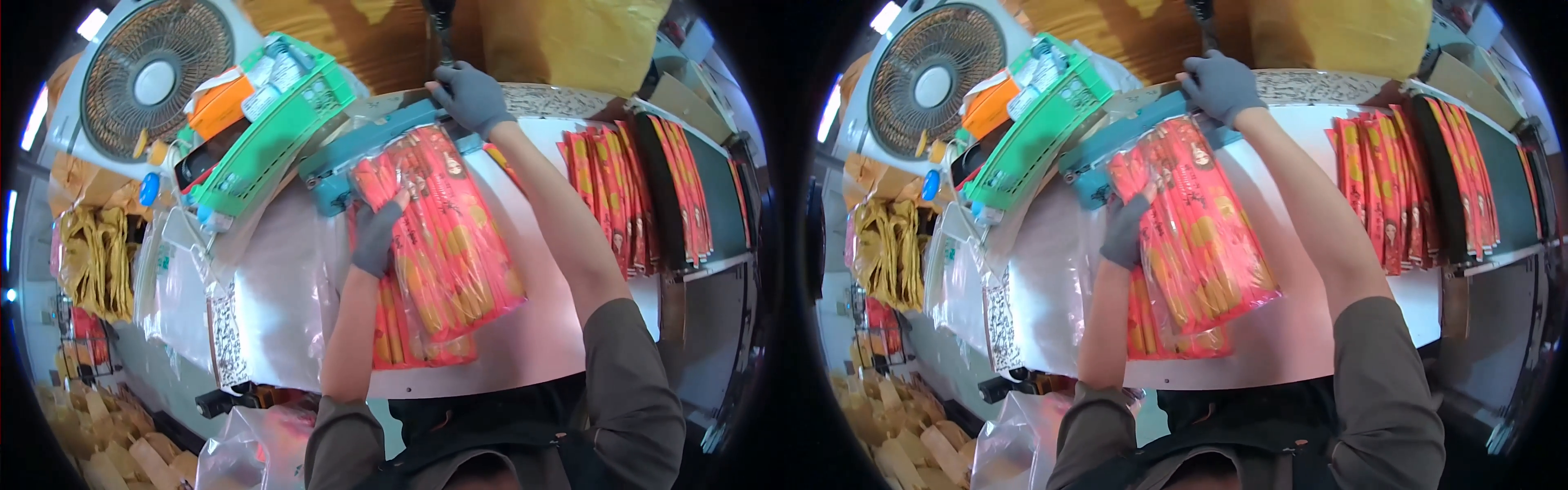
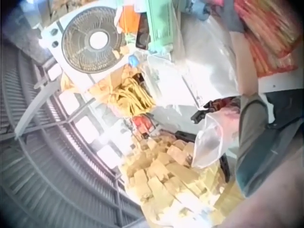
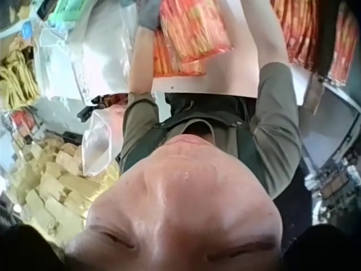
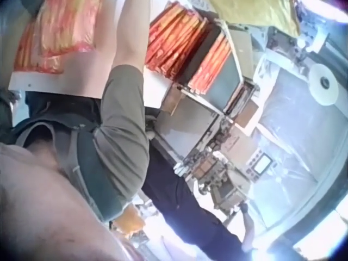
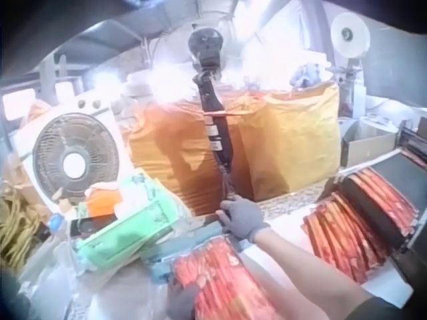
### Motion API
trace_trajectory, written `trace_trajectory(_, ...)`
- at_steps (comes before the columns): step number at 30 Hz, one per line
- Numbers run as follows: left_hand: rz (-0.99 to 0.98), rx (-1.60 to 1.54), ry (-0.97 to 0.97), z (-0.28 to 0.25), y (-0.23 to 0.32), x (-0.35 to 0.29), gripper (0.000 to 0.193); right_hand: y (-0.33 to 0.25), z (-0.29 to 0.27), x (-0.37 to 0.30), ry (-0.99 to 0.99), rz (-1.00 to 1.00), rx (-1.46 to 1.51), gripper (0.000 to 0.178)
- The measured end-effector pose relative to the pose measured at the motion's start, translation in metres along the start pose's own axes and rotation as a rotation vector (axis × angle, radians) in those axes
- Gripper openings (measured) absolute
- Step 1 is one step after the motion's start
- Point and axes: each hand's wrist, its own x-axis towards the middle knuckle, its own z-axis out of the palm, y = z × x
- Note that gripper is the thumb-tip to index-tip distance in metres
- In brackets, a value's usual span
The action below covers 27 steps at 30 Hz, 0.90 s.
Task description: Packaging bundles of items into plastic bags at a production workstation.
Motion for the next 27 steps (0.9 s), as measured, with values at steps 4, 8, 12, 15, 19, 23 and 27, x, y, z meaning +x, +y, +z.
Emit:
trace_trajectory(4,0.063,0.002,-0.038,0.006,-0.001,0.002,0.035,-0.002,-0.002,0.003,-0.021,0.027,-0.060,0.025)
trace_trajectory(8,0.182,0.177,0.036,0.017,-0.003,0.001,0.035,-0.008,-0.018,-0.008,-0.126,0.133,-0.112,0.037)
trace_trajectory(12,0.133,0.515,-0.035,-0.009,0.000,0.007,0.058,-0.021,-0.058,-0.050,-0.248,0.046,-0.136,0.077)
trace_trajectory(15,0.146,1.123,-0.057,0.009,0.020,-0.004,0.066,0.015,-0.104,-0.099,-0.044,-0.054,-0.242,0.070)
trace_trajectory(19,0.460,1.682,0.039,0.069,0.024,-0.013,0.066,0.160,-0.203,-0.153,-0.021,0.130,-0.419,0.068)
trace_trajectory(23,0.645,1.309,-0.418,0.101,-0.020,0.006,0.077,0.204,-0.262,-0.208,-0.015,0.566,-0.819,0.080)
trace_trajectory(27,0.311,1.347,-0.353,0.164,-0.074,0.022,0.079,0.178,-0.252,-0.210,-0.187,0.505,-0.473,0.080)
